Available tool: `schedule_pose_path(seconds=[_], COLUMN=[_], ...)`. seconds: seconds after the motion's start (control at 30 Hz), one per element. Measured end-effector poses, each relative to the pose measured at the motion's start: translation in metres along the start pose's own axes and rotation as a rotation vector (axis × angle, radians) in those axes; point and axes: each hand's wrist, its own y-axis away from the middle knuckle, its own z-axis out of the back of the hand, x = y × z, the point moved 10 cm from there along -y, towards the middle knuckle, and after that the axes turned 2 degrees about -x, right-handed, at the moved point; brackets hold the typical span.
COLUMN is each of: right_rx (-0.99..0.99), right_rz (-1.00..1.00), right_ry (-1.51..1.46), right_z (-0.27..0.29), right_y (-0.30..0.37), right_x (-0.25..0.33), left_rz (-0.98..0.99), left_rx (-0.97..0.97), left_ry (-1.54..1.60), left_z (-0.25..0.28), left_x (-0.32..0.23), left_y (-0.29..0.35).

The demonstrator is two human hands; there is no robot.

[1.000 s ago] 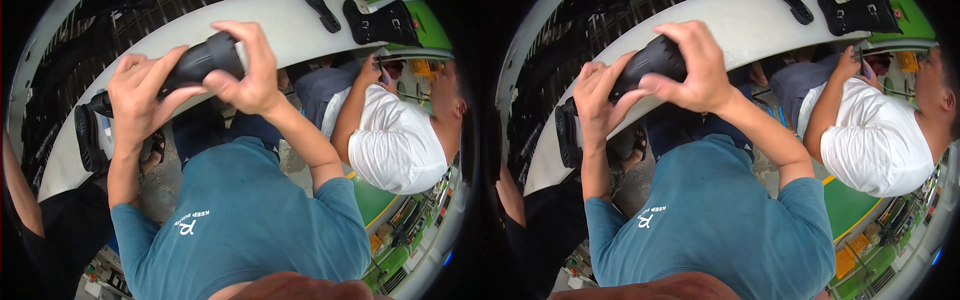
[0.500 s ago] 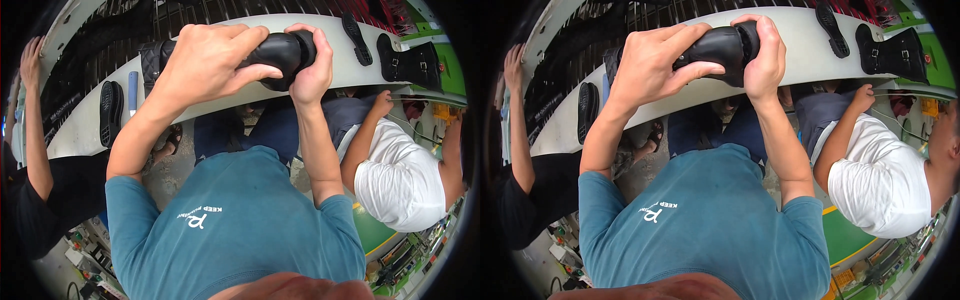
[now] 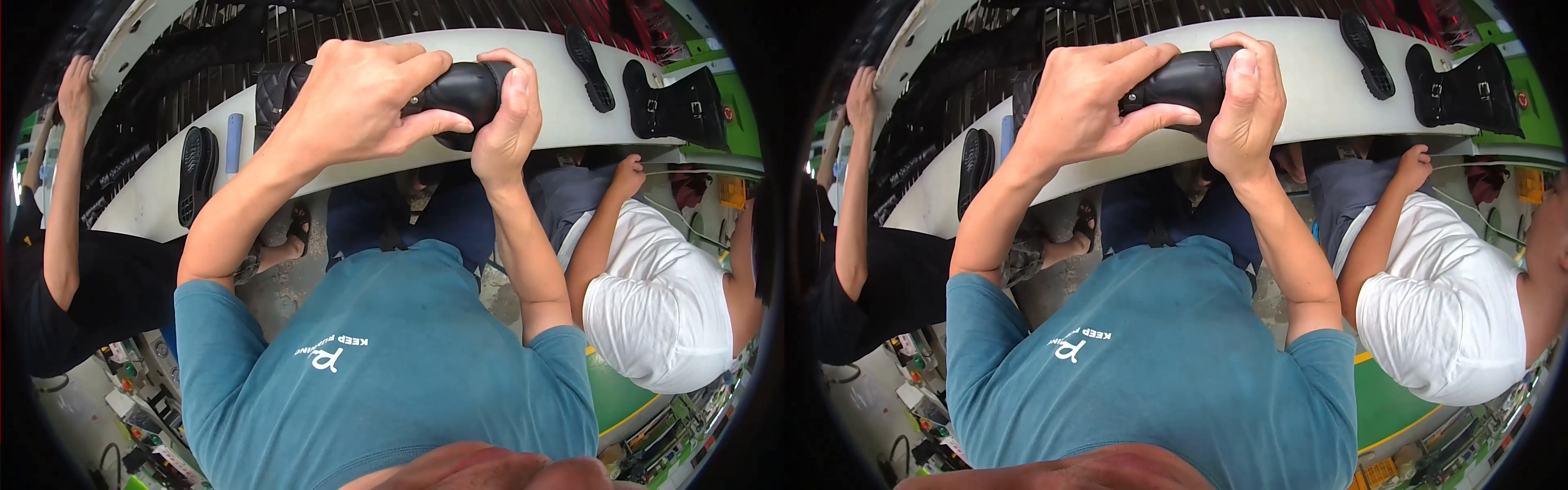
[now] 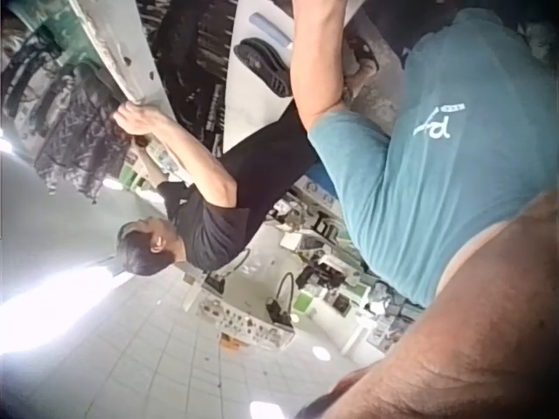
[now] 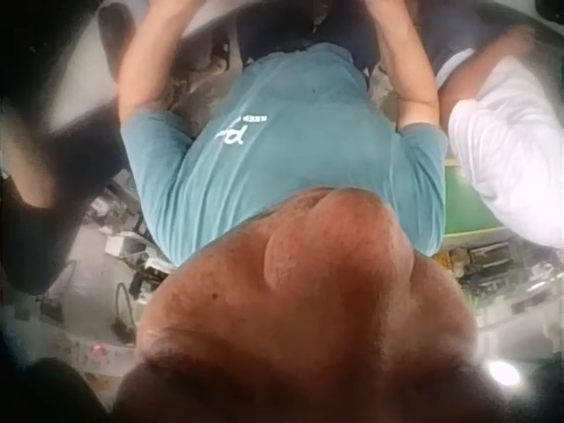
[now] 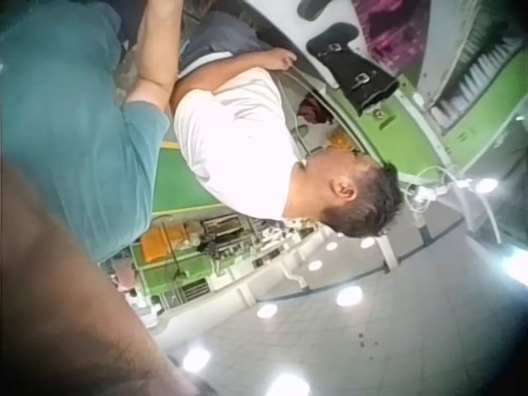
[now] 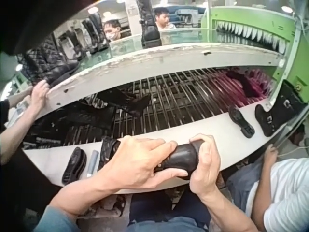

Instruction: Inspecting and organizing black boots on a factory conveyor belt.

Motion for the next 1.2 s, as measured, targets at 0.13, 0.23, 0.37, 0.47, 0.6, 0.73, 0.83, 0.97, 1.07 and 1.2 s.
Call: schedule_pose_path(seconds=[0.13, 0.23, 0.37, 0.47, 0.6, 0.73, 0.83, 0.97, 1.07, 1.2], right_rx=[-0.002, 0.165, 0.433, 0.523, 0.653, 0.620, 0.648, 0.623, 0.537, 0.544], right_rz=[0.174, 0.284, 0.096, 0.133, 0.261, 0.375, 0.379, 0.241, -0.026, -0.014], right_ry=[0.093, 0.083, 0.060, 0.193, 0.227, 0.278, 0.313, 0.349, 0.338, 0.332], right_z=[-0.019, -0.035, -0.037, -0.041, -0.066, -0.073, -0.082, -0.084, -0.081, -0.077], right_y=[0.014, 0.036, 0.050, 0.063, 0.089, 0.093, 0.096, 0.095, 0.090, 0.089], right_x=[0.035, 0.053, 0.019, 0.001, -0.002, 0.009, 0.014, 0.008, -0.005, -0.010], left_rz=[-0.098, -0.032, 0.084, 0.127, 0.355, 0.390, 0.476, 0.475, 0.487, 0.464], left_rx=[-0.078, 0.009, 0.044, -0.017, -0.118, -0.218, -0.341, -0.401, -0.395, -0.344], left_ry=[0.065, 0.160, 0.123, 0.002, 0.117, 0.388, 0.394, 0.352, 0.331, 0.323], left_z=[0.018, 0.021, 0.021, 0.009, -0.037, -0.039, -0.036, -0.041, -0.043, -0.042], left_x=[0.006, 0.023, 0.034, 0.034, 0.063, 0.059, 0.047, 0.051, 0.052, 0.052], left_y=[0.026, 0.058, 0.112, 0.156, 0.217, 0.224, 0.221, 0.227, 0.228, 0.225])
